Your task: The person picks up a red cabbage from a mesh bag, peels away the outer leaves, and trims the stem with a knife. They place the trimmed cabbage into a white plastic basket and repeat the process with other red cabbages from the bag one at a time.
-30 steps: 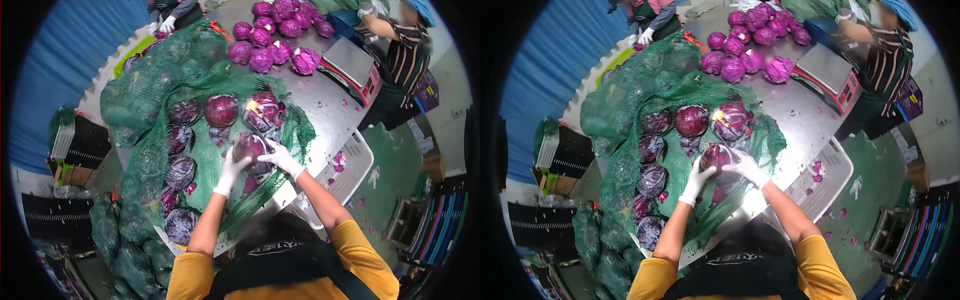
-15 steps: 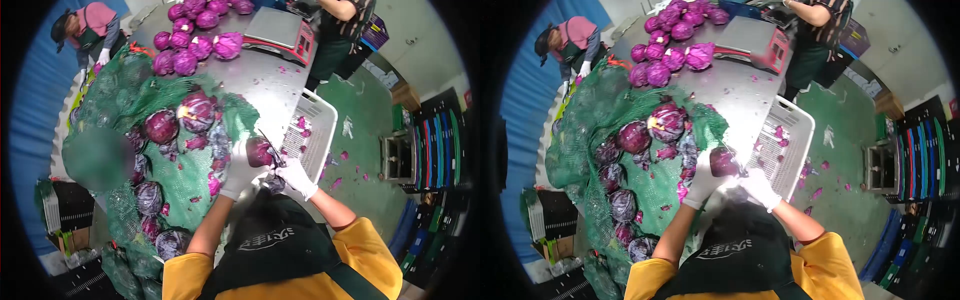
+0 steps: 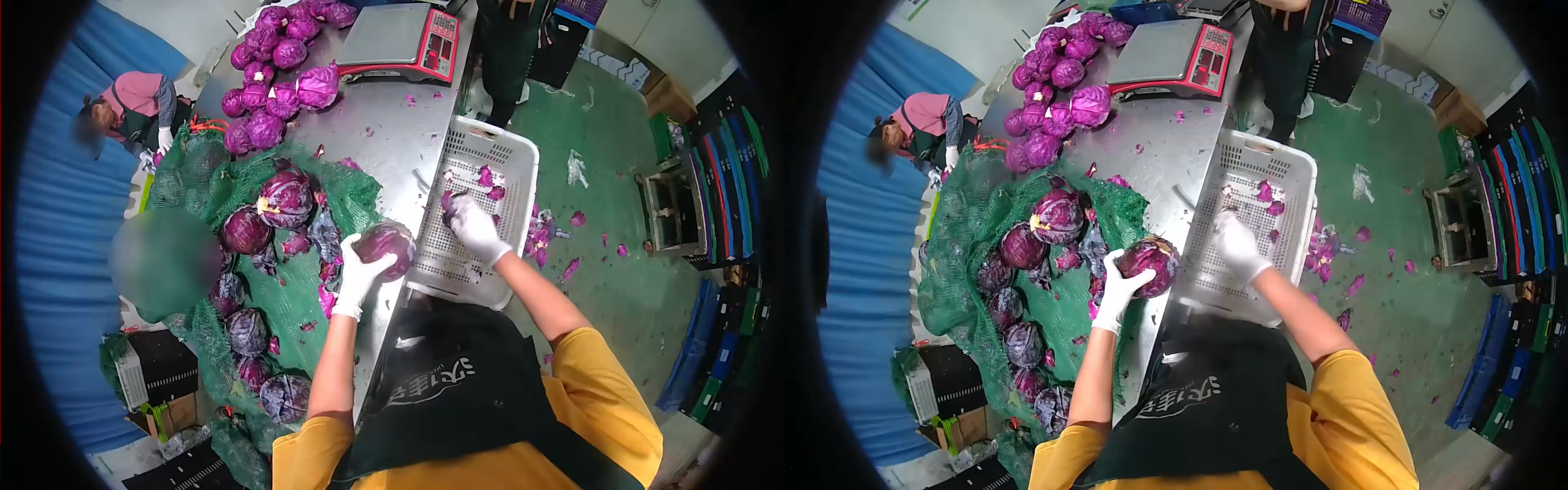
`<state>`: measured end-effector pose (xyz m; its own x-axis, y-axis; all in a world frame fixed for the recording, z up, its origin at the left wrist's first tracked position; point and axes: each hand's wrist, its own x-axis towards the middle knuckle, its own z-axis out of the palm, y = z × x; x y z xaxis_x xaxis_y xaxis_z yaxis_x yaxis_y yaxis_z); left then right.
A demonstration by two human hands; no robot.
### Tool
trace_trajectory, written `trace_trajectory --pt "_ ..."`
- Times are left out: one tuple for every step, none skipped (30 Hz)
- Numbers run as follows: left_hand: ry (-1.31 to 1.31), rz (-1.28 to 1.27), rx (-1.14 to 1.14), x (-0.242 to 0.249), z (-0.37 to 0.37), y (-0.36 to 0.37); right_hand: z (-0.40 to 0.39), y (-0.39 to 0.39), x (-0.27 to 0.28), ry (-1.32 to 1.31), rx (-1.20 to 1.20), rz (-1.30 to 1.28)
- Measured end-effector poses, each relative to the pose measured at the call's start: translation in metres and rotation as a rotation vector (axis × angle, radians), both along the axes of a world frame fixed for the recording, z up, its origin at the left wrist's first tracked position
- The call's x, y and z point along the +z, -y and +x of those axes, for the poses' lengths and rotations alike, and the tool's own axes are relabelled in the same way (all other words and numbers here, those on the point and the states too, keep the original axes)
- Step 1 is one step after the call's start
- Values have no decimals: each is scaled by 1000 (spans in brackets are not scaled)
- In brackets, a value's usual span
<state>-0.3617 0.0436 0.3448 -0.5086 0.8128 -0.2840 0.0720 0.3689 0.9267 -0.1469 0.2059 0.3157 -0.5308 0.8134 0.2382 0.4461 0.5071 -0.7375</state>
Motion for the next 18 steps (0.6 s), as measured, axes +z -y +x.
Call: trace_trajectory --pt "-1 -1 2 2 8 -2 2 10 -6 -123 145 463" --pt "-168 -91 39 15 20 -5 4 28 15 26 206 286" --pt "-335 -185 75 22 28 -7 4 38 32 25 209 283" --pt "-411 -187 94 18 32 -8 3 46 46 104 237 38" --pt "-413 -194 95 19 35 -10 2 49 52 184 263 -206" --pt "-388 -185 89 22 38 -12 0 48 53 183 267 -211" --pt "-362 -180 81 23 40 -13 -1 47 52 226 282 -218" --pt "-319 -118 98 22 42 -15 -1 47 51 271 295 -226" --pt "-318 -119 97 23 44 -17 -1 46 47 271 295 -228" --pt "-311 -120 88 24 44 -19 -3 44 40 261 298 -245" --pt "-303 -125 76 26 43 -20 -4 43 37 250 301 -267" --pt "-292 -155 82 26 43 -22 -3 39 35 227 345 -268" --pt "-290 -161 72 26 42 -24 -4 34 34 227 337 -277" --pt "-321 -188 53 27 42 -25 -5 28 35 256 376 -339" --pt "-351 -213 37 29 41 -26 -7 23 38 286 417 -400" --pt "-416 -258 17 32 40 -28 -9 18 41 352 451 -435" --pt "-409 -259 14 37 41 -29 -10 16 43 358 448 -439" --pt "-393 -273 20 41 42 -31 -12 14 43 390 489 -401"
